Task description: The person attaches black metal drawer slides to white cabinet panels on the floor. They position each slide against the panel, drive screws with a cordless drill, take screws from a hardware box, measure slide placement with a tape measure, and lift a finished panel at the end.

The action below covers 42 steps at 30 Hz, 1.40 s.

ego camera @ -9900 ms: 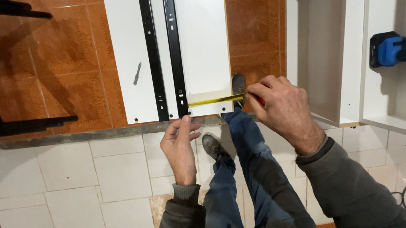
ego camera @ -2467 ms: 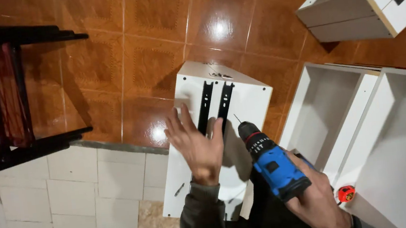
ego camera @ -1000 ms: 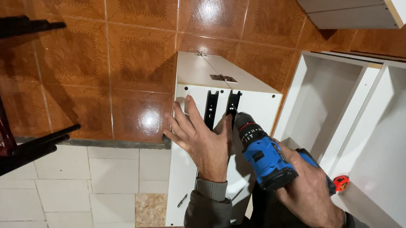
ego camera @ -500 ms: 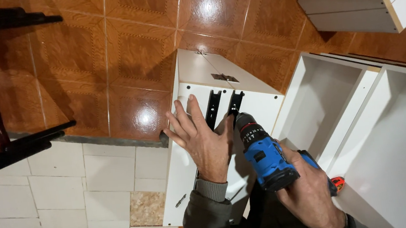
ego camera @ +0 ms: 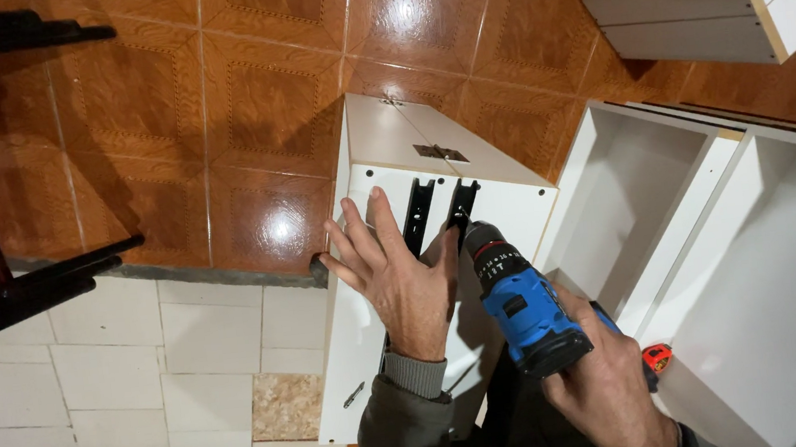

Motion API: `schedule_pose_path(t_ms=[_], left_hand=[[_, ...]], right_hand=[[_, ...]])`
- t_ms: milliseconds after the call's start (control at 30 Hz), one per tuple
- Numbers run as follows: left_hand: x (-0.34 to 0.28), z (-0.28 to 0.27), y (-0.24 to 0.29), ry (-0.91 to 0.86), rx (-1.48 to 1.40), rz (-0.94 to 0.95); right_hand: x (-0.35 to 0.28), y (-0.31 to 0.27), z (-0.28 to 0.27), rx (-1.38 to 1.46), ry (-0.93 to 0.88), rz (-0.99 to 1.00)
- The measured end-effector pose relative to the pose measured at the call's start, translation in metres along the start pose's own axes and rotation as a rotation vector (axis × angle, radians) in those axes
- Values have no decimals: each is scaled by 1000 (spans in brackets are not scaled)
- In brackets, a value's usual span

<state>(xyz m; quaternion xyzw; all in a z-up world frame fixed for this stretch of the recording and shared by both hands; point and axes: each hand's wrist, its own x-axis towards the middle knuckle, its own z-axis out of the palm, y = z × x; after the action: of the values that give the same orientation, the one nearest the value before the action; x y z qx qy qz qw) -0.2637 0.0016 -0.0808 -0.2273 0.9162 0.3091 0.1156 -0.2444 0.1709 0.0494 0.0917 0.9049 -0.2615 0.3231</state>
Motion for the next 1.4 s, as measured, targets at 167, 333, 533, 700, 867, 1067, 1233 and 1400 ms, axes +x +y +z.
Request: schedule_pose_path(t_ms=[167, 333, 533, 700, 867, 1067, 1233, 1400], left_hand=[[-1, 1, -2, 11, -4, 30], [-1, -2, 1, -4, 2, 14], [-2, 3, -3, -1, 3, 24], [-1, -3, 1, -22, -10, 2], [-2, -4, 3, -58, -55, -17], [-3, -8, 4, -42, -57, -6], [-4, -9, 6, -42, -89, -7], [-6, -6, 3, -30, -95, 8]], right_hand=[[2, -2, -4, -25, -42, 67], [0, 1, -1, -16, -4, -6], [1, -1, -3, -34, -32, 33], [3, -2, -8, -88, -145, 242], [8, -15, -18, -60, -85, 155], [8, -14, -19, -84, -146, 273], [7, -13, -21, -52, -152, 235], [7, -15, -21, -113, -147, 232]])
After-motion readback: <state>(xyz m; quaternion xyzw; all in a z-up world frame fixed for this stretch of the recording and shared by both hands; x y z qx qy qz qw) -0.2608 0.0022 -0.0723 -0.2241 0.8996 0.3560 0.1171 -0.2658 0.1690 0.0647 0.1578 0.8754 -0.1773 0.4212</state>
